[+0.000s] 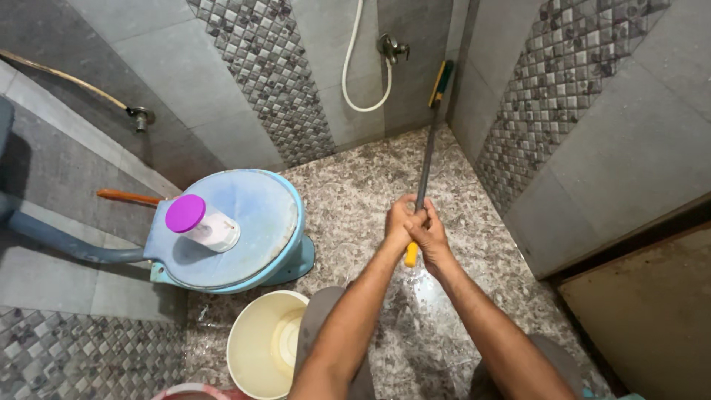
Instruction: The person mixes cleaning powder from a container into a jar, pours the mixture onto a bathroom floor, and then uses a squeegee to scrub and spread water across the tiles while rinsing them with water from a bucket and a mug.
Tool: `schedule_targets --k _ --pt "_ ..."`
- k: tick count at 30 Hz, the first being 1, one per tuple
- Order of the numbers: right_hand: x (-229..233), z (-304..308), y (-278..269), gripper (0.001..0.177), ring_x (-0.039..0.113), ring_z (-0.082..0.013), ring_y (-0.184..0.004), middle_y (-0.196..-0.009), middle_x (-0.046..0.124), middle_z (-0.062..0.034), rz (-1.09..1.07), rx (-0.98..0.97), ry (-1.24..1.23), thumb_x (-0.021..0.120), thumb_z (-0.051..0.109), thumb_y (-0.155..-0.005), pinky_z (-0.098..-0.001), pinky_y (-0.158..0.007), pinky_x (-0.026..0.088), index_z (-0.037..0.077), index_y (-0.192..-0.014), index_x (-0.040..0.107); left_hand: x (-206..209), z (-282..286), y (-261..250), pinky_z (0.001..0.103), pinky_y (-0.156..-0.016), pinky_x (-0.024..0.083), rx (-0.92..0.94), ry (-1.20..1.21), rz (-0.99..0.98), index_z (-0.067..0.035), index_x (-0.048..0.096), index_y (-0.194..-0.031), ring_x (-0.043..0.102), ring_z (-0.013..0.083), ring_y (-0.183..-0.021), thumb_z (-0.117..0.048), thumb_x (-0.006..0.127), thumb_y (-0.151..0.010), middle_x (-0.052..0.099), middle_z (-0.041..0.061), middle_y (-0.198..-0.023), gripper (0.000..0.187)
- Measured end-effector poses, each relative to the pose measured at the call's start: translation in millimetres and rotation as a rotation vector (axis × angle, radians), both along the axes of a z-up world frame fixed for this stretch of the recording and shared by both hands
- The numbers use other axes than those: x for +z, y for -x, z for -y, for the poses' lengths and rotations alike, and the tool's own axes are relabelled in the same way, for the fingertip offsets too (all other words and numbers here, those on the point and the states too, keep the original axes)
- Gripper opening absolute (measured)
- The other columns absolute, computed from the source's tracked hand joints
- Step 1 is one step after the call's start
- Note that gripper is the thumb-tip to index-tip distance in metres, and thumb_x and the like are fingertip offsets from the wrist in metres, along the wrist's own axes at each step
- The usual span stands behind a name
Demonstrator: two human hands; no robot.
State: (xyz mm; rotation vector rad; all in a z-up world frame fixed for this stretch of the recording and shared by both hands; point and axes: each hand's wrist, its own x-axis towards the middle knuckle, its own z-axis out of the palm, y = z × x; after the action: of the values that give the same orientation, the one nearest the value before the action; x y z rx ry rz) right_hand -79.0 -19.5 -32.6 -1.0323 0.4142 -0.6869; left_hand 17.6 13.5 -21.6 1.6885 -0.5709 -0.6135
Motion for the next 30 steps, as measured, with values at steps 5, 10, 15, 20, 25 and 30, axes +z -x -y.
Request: schedule_targets --k 5,10,15,20,25,30 --pt "43.9 -55.6 0.8 0.119 0.054 -0.0239 -0.13 -0.144 0.053 -0.0149 -0.007 0.101 -0.014 0.085 0.03 -0.075 -0.0363 -0.107 0.046 0.008 -0.164 0.009 43.7 -70.5 -5.5 0.031 -0.051 0.052 -0.011 0.062 -0.012 -0.01 0.062 -0.125 0.065 0.0122 -0.055 -0.019 0.073 -0.083 0.067 0.001 -0.065 0.044" --pt "71.5 -97.2 12.3 0.075 0.063 -0.0162 -0.1 -0.119 0.061 -0.0098 -0.146 0.082 -0.199 0.067 0.033 -0.09 -0.0298 -0.075 0.054 0.012 -0.154 0.034 60.7 -93.0 0.2 0.034 -0.054 0.049 0.025 -0.122 0.257 -0.016 0.06 -0.121 0.065 0.0166 -0.058 -0.021 0.075 -0.082 0.067 0.003 -0.067 0.042" --pt "40.2 -72.3 2.0 0.053 0.063 -0.0139 -0.087 -0.108 0.065 -0.0063 -0.201 0.028 -0.183 0.059 0.044 -0.099 -0.0291 -0.058 0.052 0.007 -0.135 0.049 12.1 -56.0 -0.6 0.053 -0.065 0.048 -0.037 -0.274 0.58 -0.019 0.048 -0.125 0.065 0.041 -0.076 -0.029 0.069 -0.089 0.066 0.015 -0.081 0.043" --pt "17.2 -41.7 -12.2 0.048 0.068 -0.017 -0.079 -0.095 0.072 -0.0077 -0.38 0.038 -0.113 0.065 0.045 -0.096 -0.0283 -0.059 0.054 0.008 -0.125 0.055 3.2 -47.7 -10.3 0.052 -0.076 0.05 0.029 -0.257 0.409 -0.022 0.056 -0.119 0.07 0.0375 -0.089 -0.029 0.06 -0.09 0.074 0.011 -0.09 0.029" --pt "-19.6 -16.9 -18.0 0.035 0.064 -0.0098 -0.069 -0.087 0.067 -0.0017 -0.074 0.158 -0.289 0.063 0.041 -0.103 -0.0256 -0.057 0.053 0.008 -0.115 0.06 48.8 -65.9 -6.4 0.053 -0.089 0.037 0.108 -0.203 0.872 -0.013 0.066 -0.111 0.06 0.0329 -0.11 -0.02 0.066 -0.08 0.07 0.01 -0.112 0.032" --pt "-89.5 -18.9 -33.3 0.02 0.063 -0.0143 -0.063 -0.081 0.067 -0.0037 -0.257 0.126 -0.248 0.062 0.02 -0.094 -0.0303 -0.054 0.052 0.011 -0.112 0.061 94.2 -86.5 2.2 0.046 -0.098 0.037 0.097 -0.004 0.884 -0.013 0.068 -0.112 0.06 0.0254 -0.114 -0.013 0.06 -0.09 0.07 0.004 -0.119 0.024"
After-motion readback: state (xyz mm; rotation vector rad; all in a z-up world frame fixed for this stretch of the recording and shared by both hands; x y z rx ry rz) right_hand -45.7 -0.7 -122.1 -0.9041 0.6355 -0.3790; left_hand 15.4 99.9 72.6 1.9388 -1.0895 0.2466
